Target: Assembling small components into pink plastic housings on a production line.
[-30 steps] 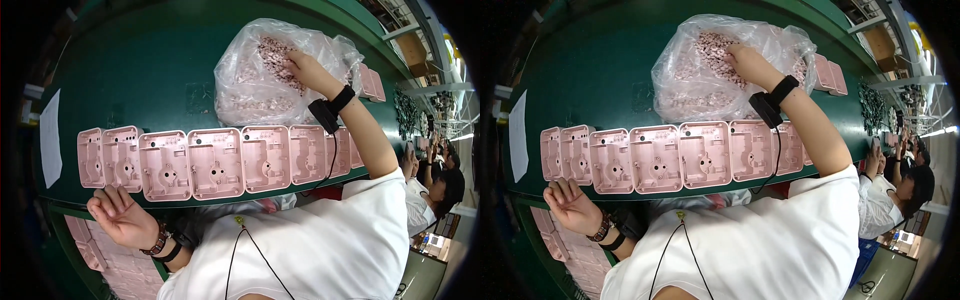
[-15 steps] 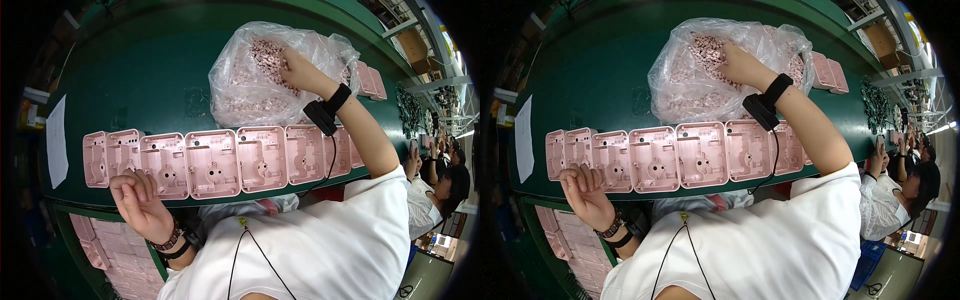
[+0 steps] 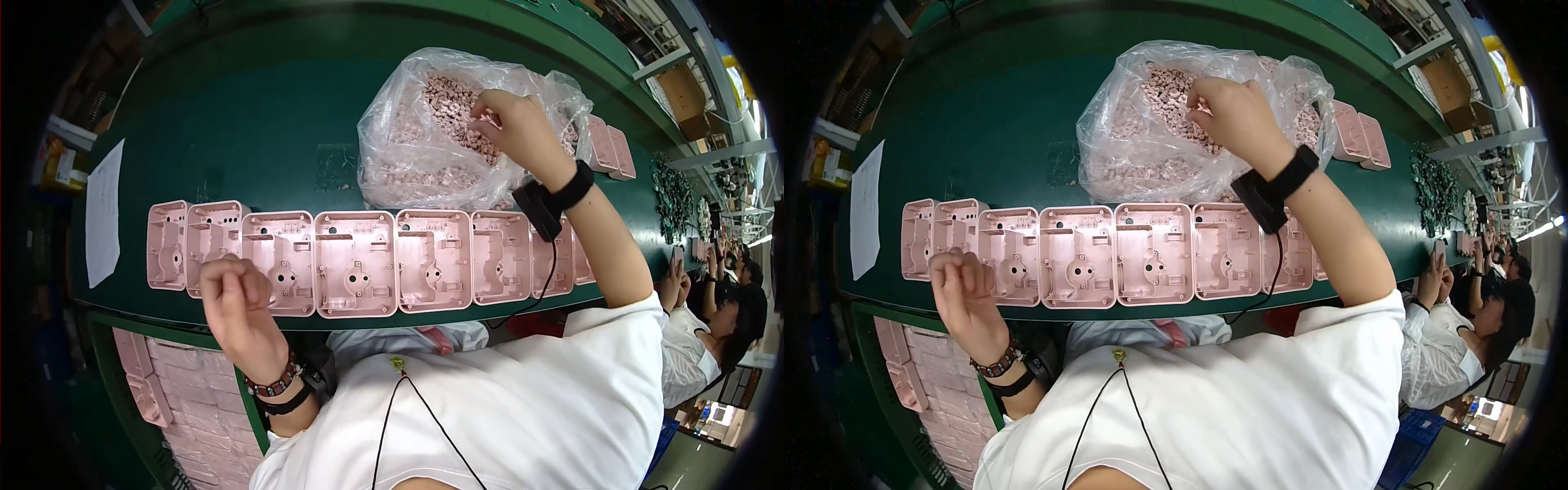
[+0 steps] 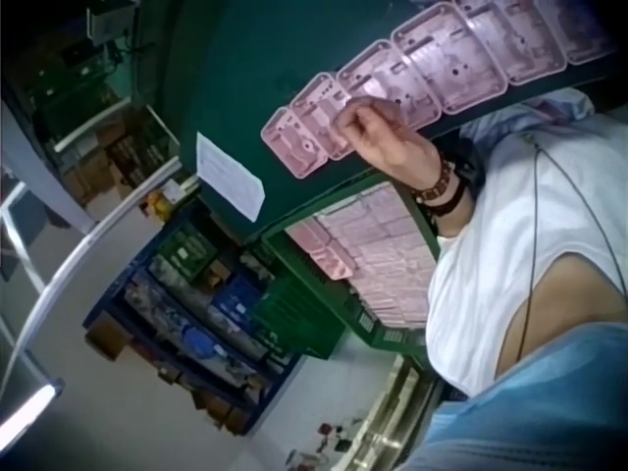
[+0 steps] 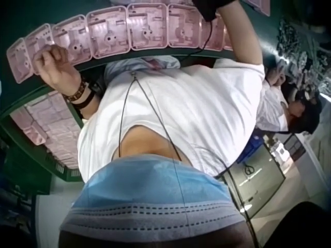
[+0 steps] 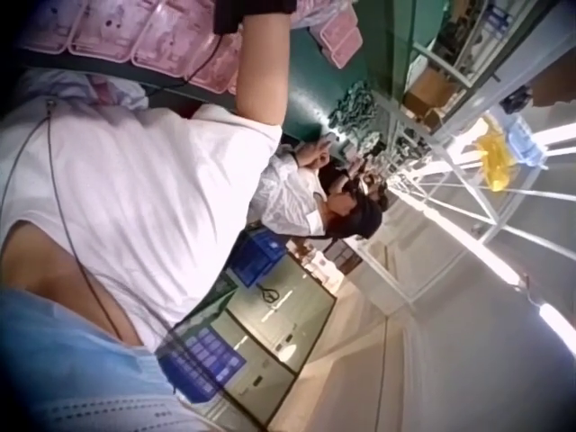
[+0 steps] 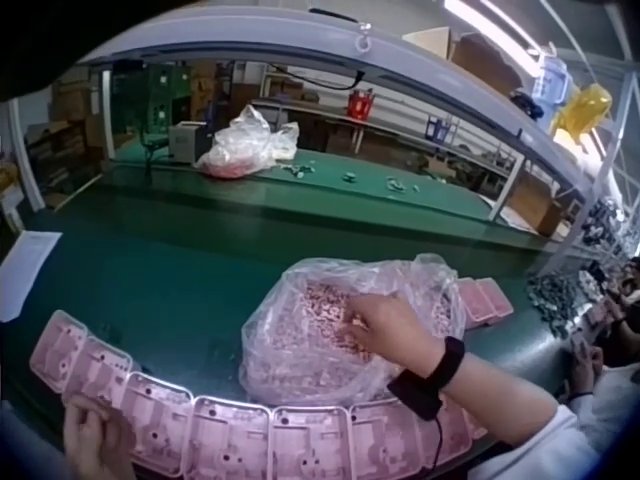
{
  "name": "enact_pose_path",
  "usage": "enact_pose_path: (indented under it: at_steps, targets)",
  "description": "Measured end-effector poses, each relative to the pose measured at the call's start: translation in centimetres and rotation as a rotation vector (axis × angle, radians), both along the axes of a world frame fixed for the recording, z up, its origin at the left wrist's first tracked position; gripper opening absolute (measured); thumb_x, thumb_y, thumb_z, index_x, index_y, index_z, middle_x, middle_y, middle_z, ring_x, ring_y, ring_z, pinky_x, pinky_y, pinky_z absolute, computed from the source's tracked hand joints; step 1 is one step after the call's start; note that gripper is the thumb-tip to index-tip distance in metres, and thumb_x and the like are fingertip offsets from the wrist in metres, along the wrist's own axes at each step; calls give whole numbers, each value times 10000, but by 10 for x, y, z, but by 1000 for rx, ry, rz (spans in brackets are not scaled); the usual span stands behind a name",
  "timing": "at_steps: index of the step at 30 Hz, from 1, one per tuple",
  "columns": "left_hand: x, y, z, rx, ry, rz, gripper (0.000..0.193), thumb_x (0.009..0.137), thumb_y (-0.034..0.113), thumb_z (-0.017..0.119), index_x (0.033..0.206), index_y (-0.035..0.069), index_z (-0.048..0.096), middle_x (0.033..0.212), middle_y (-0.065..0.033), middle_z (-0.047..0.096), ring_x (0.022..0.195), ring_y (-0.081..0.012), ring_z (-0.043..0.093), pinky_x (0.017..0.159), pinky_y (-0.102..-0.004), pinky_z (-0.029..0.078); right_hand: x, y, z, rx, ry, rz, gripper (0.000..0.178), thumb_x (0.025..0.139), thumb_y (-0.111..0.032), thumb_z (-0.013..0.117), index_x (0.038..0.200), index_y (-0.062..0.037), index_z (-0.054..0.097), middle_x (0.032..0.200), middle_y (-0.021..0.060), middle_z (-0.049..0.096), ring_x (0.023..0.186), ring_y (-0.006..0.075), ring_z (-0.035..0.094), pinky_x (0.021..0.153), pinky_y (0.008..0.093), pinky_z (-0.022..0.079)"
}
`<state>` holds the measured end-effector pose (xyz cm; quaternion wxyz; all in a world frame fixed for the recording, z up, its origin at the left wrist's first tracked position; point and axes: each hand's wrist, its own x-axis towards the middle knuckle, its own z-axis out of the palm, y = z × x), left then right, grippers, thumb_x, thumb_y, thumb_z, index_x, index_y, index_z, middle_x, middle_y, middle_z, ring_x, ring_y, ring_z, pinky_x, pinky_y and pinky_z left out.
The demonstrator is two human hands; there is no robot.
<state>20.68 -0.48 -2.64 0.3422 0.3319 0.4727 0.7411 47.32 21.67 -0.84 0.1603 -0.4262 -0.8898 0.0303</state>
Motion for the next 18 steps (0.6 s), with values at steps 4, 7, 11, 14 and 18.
enact_pose_path:
  at_steps: [4, 7, 11, 14, 18]
  targets:
    - [20, 6, 2, -232, 286, -210, 196, 900, 112, 504, 1065, 6, 493, 901, -58, 563, 798, -96, 513, 685, -220, 422, -33, -53, 20, 67, 190, 180, 139, 711, -85, 688, 781, -47, 573, 781, 47, 620, 619, 196, 565, 566, 286, 419]
    - [40, 40, -10, -94, 367, -398, 298, 900, 140, 525, 1160, 4, 473, 1071, -83, 589, 947, -112, 558, 758, -229, 460, -53, -64, 26, 118, 299, 199, 150, 705, -52, 694, 798, -31, 579, 758, 54, 595, 602, 192, 536, 552, 274, 410]
    - [57, 55, -5, -80, 151, -432, 311, 904, 146, 526, 1174, 2, 466, 1062, -85, 586, 900, -121, 579, 736, -227, 468, -63, -81, 24, -220, 474, 226, 141, 717, -51, 686, 820, -27, 592, 756, 65, 582, 616, 194, 520, 569, 282, 412]
    - [55, 44, 8, -46, -105, -539, 307, 912, 148, 514, 1175, -3, 468, 1035, -93, 587, 853, -123, 592, 733, -241, 478, -70, -105, 31, -96, 399, 341, 156, 728, -47, 680, 854, -23, 591, 765, 64, 574, 648, 178, 513, 587, 274, 412]
    - [47, 23, 10, -93, -92, -545, 277, 936, 156, 458, 1156, -12, 471, 987, -96, 592, 844, -115, 588, 725, -244, 481, -72, -122, 32, -168, 420, 440, 161, 762, -57, 658, 895, -18, 576, 796, 54, 566, 688, 142, 499, 610, 262, 406]
